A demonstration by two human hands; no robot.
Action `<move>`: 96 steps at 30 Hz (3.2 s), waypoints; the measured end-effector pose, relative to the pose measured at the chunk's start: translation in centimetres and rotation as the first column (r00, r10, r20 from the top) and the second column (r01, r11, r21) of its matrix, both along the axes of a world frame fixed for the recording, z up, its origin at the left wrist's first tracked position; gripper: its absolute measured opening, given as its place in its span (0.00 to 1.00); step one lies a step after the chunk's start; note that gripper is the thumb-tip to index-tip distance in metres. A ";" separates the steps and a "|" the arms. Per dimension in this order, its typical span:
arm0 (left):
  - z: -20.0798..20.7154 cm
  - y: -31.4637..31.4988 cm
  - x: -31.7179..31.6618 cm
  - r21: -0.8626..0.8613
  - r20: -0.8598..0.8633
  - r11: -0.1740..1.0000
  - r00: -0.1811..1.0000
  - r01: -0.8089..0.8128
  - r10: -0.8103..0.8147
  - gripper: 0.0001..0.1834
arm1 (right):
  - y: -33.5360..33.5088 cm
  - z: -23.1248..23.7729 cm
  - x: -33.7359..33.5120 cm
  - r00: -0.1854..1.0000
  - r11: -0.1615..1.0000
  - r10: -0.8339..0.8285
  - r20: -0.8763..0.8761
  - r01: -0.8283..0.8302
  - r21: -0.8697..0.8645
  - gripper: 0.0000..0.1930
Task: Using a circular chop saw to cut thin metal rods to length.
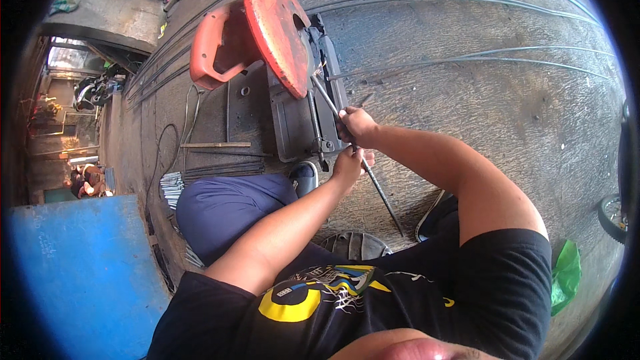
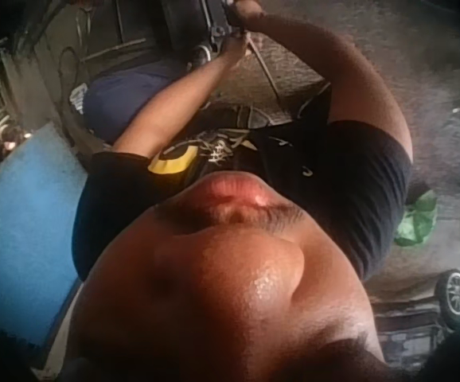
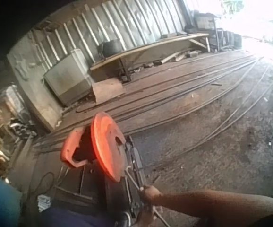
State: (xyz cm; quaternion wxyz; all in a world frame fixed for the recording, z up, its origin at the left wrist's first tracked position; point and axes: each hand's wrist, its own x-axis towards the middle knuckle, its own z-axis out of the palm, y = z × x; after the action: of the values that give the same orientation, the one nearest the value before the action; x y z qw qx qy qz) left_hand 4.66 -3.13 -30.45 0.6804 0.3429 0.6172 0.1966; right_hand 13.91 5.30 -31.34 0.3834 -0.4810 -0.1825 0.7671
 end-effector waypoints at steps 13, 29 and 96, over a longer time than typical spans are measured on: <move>0.0 -0.2 0.4 0.097 -0.185 0.995 0.982 -0.025 0.043 0.08 | -0.7 1.5 -0.7 0.893 0.966 -0.026 0.449 -0.093 0.240 0.13; -0.4 -0.3 0.1 0.071 -0.158 0.997 0.986 -0.043 0.054 0.09 | -0.4 1.6 -0.5 0.938 0.991 0.057 0.343 -0.095 0.094 0.08; -0.1 -0.4 -0.2 0.025 -0.112 1.000 0.994 -0.013 0.016 0.10 | -0.4 1.1 -0.8 0.994 1.000 0.018 0.112 -0.019 0.007 0.12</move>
State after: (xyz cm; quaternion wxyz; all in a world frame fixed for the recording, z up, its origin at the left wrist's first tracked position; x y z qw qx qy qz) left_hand 4.42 -3.58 -30.56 0.6389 0.3572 0.6544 0.1896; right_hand 13.12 4.88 -30.19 0.3674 -0.5198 -0.2114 0.7417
